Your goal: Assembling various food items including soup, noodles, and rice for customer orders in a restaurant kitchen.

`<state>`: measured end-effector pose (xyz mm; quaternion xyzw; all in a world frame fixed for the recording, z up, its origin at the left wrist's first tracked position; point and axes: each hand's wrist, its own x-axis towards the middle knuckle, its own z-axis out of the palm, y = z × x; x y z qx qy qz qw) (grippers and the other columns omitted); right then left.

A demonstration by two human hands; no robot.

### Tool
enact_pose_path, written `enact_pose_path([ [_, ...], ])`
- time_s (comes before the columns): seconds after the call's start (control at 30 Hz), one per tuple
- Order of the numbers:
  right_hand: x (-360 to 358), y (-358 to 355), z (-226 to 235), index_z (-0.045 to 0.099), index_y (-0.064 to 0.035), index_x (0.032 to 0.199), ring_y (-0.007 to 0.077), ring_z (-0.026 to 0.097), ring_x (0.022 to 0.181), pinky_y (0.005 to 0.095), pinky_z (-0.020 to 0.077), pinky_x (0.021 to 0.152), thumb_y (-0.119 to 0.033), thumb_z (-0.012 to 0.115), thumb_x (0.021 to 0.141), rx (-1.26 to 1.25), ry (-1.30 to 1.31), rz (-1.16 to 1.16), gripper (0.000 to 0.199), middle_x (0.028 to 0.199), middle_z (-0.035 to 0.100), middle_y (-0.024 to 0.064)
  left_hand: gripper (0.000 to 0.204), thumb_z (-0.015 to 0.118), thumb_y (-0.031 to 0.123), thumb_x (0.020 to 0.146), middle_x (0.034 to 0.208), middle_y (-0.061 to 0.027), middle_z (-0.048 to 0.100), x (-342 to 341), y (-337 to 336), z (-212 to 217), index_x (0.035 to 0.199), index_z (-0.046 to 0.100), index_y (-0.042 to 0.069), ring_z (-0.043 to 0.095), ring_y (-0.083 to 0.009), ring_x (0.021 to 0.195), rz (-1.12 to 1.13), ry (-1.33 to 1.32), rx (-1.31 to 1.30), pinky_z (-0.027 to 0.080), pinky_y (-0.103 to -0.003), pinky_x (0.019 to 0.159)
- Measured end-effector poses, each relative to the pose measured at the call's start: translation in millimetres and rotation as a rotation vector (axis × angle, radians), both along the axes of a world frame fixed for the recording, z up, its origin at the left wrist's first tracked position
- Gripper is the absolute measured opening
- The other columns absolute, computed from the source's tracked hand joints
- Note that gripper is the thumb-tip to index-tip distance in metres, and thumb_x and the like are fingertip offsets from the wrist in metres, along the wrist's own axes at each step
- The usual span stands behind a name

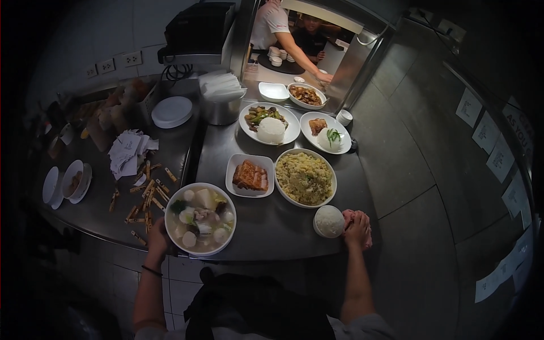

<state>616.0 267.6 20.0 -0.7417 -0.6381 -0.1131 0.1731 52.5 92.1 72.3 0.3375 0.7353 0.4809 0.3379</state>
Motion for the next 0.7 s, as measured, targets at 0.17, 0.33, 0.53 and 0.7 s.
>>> enact_pose_path([
  [0.17, -4.0, -1.2, 5.6, 0.042, -0.0145, 0.120, 0.0281, 0.031, 0.125, 0.0484, 0.0282, 0.098, -0.023, 0.043, 0.085, -0.001, -0.034, 0.016, 0.037, 0.129, 0.040, 0.0078, 0.034, 0.059, 0.001, 0.076, 0.094, -0.0111, 0.064, 6.9, 2.5, -5.5, 0.109, 0.054, 0.004, 0.062, -0.0175, 0.083, -0.027, -0.023, 0.011, 0.048, -0.029, 0.071],
  [0.33, 1.0, -0.1, 4.4, 0.043, -0.0121, 0.118, 0.0270, 0.034, 0.123, 0.0439, 0.0303, 0.098, -0.023, 0.044, 0.084, 0.048, -0.084, 0.051, 0.036, 0.127, 0.041, 0.0076, 0.036, 0.063, 0.005, 0.073, 0.074, -0.0068, 0.061, 11.2, 6.4, -30.1, 0.107, 0.055, 0.009, 0.059, -0.0137, 0.062, -0.089, -0.004, 0.129, 0.047, -0.029, 0.055],
  [0.53, -17.5, -8.4, 22.5, 0.042, -0.0110, 0.119, 0.0275, 0.035, 0.122, 0.0418, 0.0297, 0.100, -0.018, 0.049, 0.080, -0.004, -0.056, 0.059, 0.040, 0.127, 0.042, 0.0083, 0.035, 0.063, 0.006, 0.073, 0.072, -0.0053, 0.060, 32.5, 6.0, -32.7, 0.107, 0.055, 0.012, 0.059, -0.0142, 0.064, -0.030, 0.159, 0.076, 0.047, -0.028, 0.058],
  [0.7, -2.9, -5.5, 11.0, 0.043, -0.0095, 0.118, 0.0292, 0.036, 0.121, 0.0419, 0.0301, 0.099, -0.016, 0.050, 0.078, 0.060, -0.054, 0.079, 0.041, 0.125, 0.043, 0.0105, 0.036, 0.064, 0.006, 0.073, 0.069, -0.0046, 0.059, 53.0, 1.3, -19.0, 0.107, 0.055, 0.012, 0.059, -0.0133, 0.060, -0.021, -0.035, -0.006, 0.047, -0.028, 0.055],
])
